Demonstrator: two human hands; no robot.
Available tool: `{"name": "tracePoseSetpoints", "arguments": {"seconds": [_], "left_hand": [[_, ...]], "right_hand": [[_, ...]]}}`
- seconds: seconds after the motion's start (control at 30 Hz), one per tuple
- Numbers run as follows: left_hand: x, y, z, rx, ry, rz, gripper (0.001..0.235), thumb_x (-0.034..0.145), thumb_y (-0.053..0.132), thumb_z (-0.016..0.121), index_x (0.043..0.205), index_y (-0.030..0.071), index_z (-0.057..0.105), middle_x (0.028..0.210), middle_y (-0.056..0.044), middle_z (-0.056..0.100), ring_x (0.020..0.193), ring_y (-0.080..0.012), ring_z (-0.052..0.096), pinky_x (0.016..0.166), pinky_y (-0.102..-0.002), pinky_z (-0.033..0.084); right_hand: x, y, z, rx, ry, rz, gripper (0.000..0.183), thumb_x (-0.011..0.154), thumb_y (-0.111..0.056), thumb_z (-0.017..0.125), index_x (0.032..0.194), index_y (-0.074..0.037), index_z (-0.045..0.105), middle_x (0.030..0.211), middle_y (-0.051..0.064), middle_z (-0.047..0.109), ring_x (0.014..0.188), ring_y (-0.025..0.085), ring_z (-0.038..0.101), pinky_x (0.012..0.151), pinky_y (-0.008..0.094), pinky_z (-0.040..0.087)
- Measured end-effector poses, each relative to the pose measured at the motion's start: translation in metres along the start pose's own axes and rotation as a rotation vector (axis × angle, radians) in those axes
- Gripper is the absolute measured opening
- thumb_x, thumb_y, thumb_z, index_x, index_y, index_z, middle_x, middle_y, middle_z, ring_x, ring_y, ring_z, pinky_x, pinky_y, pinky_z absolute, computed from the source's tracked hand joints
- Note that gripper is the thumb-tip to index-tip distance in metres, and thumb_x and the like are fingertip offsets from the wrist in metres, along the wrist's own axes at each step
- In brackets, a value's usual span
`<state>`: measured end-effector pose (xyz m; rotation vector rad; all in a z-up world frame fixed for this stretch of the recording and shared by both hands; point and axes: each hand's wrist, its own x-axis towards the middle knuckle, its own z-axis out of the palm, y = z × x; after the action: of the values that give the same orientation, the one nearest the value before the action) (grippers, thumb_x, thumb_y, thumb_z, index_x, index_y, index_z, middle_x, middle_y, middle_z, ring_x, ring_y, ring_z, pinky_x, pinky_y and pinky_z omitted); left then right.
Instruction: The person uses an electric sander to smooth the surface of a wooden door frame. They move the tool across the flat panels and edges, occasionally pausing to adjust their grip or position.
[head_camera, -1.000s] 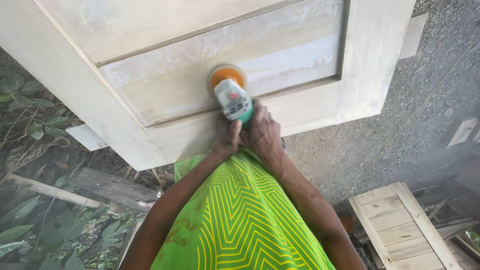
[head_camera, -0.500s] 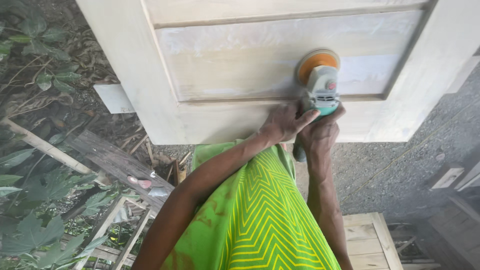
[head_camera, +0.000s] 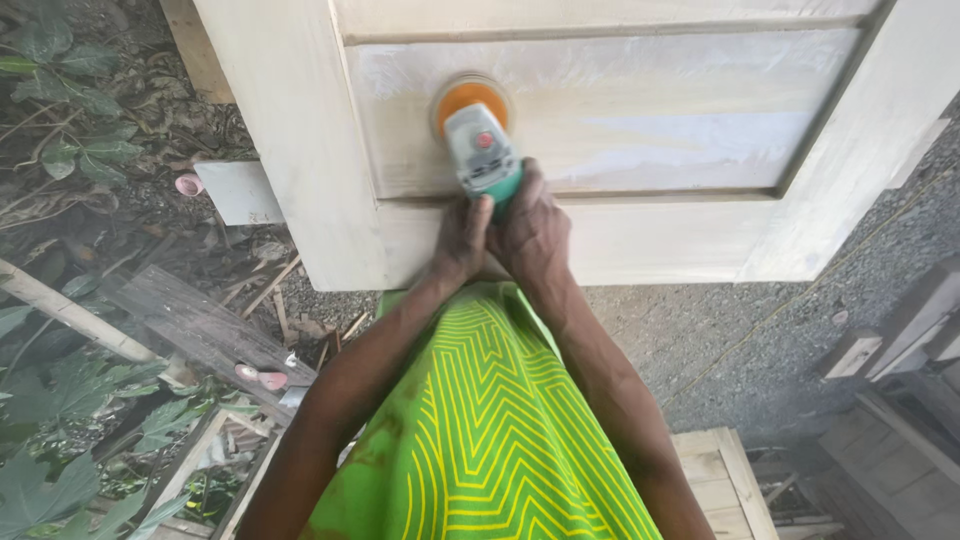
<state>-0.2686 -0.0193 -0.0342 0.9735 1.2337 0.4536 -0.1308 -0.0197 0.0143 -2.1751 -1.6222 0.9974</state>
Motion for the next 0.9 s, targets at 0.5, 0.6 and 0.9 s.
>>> {"name": "tracePoseSetpoints", "arguments": {"seconds": [0.5,0.6,0.9], "left_hand": [[0.029,0.028,0.006,0.146,-0.143,-0.054,0.072,0.1,0.064,0.041,0.118,0.0,0.069,0.101,-0.027,0.075,0.093,-0.0427,0.072,0.081,-0.049,0.054],[0.018,0.033,-0.037,-0.029,-0.076,-0.048,0.073,0.102,0.063,0.039,0.123,-0.002,0.065,0.107,-0.023,0.074,0.098,-0.0363,0.072,0.085,-0.045,0.054],[0.037,0.048,0.002,0.049,-0.157,-0.033,0.076,0.101,0.066,0.036,0.126,-0.001,0.062,0.112,-0.026,0.073,0.109,-0.0422,0.069,0.092,-0.045,0.052]], "right_hand": [[0.016,-0.004,-0.016,0.067,-0.041,0.26,0.069,0.102,-0.043,0.067,0.133,0.004,0.029,0.081,0.021,0.071,0.053,0.033,0.07,0.044,0.045,0.06],[0.025,-0.038,0.006,0.011,0.03,0.066,0.073,0.096,-0.043,0.072,0.133,0.006,0.033,0.083,0.024,0.07,0.061,0.037,0.071,0.05,0.047,0.058],[0.033,-0.024,-0.034,0.048,-0.042,0.232,0.066,0.101,-0.042,0.068,0.132,0.002,0.03,0.09,0.024,0.072,0.076,0.04,0.075,0.064,0.048,0.062]]}}
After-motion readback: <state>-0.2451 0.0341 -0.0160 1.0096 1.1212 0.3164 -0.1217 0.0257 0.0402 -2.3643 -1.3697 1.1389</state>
